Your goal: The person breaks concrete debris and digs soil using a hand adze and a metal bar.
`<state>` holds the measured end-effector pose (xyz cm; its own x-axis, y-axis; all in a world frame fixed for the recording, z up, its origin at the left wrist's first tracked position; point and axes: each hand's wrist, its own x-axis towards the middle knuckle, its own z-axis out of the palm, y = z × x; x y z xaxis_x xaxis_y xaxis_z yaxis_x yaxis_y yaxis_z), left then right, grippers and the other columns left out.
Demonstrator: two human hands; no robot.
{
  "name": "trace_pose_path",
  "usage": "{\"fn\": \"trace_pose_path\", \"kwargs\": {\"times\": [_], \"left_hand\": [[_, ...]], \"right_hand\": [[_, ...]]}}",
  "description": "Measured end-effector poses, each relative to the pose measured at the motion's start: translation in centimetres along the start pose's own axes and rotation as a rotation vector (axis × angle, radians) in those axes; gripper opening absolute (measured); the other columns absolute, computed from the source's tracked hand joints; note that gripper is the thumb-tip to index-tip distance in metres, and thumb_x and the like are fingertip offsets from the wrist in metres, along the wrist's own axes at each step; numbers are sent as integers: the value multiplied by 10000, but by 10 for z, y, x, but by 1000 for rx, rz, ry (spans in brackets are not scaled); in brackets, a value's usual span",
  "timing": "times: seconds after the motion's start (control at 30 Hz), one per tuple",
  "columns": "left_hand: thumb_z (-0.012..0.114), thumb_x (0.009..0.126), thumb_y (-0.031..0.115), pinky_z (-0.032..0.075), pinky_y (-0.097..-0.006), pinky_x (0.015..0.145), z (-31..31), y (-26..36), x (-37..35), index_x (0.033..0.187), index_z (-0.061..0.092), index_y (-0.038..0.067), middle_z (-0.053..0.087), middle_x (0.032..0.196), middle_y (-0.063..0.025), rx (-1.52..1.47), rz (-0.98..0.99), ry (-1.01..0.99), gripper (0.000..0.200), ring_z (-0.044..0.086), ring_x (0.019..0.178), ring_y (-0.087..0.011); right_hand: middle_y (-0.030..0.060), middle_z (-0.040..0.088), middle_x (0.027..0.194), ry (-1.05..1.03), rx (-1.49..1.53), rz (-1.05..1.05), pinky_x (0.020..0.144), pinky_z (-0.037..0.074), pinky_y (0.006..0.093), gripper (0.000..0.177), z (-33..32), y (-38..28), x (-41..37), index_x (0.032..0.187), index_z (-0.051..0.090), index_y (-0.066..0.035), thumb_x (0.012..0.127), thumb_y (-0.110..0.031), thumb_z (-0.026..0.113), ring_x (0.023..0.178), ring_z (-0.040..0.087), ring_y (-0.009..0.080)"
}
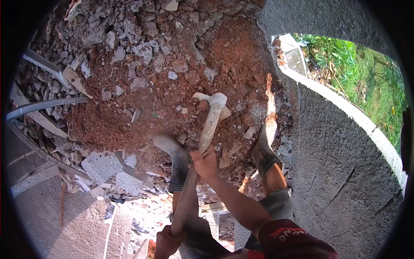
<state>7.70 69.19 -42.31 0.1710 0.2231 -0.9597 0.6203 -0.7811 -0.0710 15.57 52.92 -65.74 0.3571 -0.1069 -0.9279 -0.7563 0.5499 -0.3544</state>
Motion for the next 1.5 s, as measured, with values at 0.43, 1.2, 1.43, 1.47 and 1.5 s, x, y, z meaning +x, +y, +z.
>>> {"fn": "trace_pose_path", "kwargs": {"times": [0.43,1.2,1.43,1.47,1.5], "left_hand": [[812,700,239,526,-368,538,103,125,178,883,592,1,639,656,-178,-434,513,419,372,680,592,-252],[733,782,326,461,-326,471,193,222,76,943,577,-48,622,658,-120,-683,-129,-369,436,607,528,-167],[824,659,225,482,-334,505,41,-26,-63,856,609,-63,616,622,-110,22,-132,77,410,612,535,-185],[800,651,193,480,-364,497,45,-111,-88,796,595,-51,602,597,-138,-25,24,311,350,609,510,-220],[843,661,367,497,-356,503,34,-166,-120,928,626,-48,679,750,-182,-89,-169,272,539,624,585,-211]], "right_hand": [[107,587,845,-191,-280,-716,488,509,274,415,6,-195,76,1110,415,21,825,-165,654,573,575,135],[117,638,1004,-337,-671,-224,776,476,314,541,-209,-82,223,1186,489,53,783,-218,727,920,590,171],[93,568,823,-117,-148,-13,635,465,320,583,-14,40,-54,1232,347,40,834,-223,683,744,569,161],[88,561,827,-268,-153,105,613,457,313,592,10,45,-91,1254,315,27,852,-217,674,733,564,155],[84,554,830,-421,-174,220,592,448,306,603,35,48,-128,1277,282,15,870,-211,665,721,558,149]]}}
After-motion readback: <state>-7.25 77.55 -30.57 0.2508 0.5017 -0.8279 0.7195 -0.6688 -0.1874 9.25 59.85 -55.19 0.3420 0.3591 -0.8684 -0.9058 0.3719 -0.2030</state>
